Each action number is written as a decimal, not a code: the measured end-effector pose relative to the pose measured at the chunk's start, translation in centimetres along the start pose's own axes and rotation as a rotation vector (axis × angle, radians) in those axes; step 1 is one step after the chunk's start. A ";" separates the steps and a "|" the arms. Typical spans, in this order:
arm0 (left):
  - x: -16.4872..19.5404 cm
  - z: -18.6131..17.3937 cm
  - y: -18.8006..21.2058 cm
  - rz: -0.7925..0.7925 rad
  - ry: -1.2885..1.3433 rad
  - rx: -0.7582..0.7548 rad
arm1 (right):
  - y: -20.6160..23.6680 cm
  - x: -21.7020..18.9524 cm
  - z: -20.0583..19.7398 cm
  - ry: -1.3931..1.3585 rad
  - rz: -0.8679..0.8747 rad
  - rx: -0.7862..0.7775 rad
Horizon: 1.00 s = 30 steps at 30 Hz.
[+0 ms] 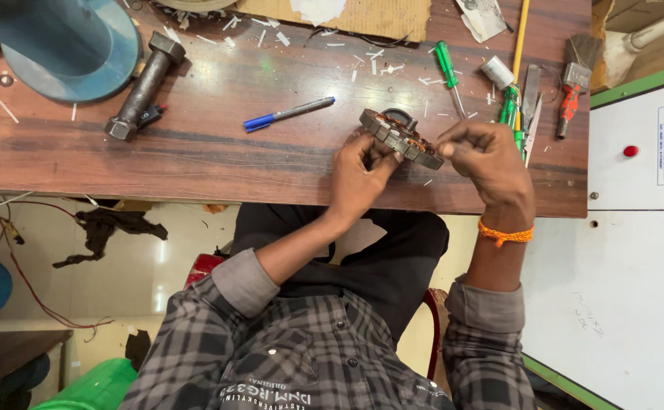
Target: The person sits at a workbench working on an electric motor armature, turning it and adjusting the copper windings around its slots by hand. They briefly pick up a marker to mark the armature, then continue repositioning and pressing the windings.
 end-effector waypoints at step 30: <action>5.4 -0.3 -1.1 0.648 -0.626 -0.371 | 6.4 -2.3 4.7 0.372 0.008 0.226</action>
Point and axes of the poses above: each hand's wrist, its own y-axis away from the middle knuckle, its own z-axis out of the palm, x = y × z, the point moved 6 cm from there along -y, towards the middle knuckle, and after that the axes turned 13 degrees about -z, right-handed, at the moved point
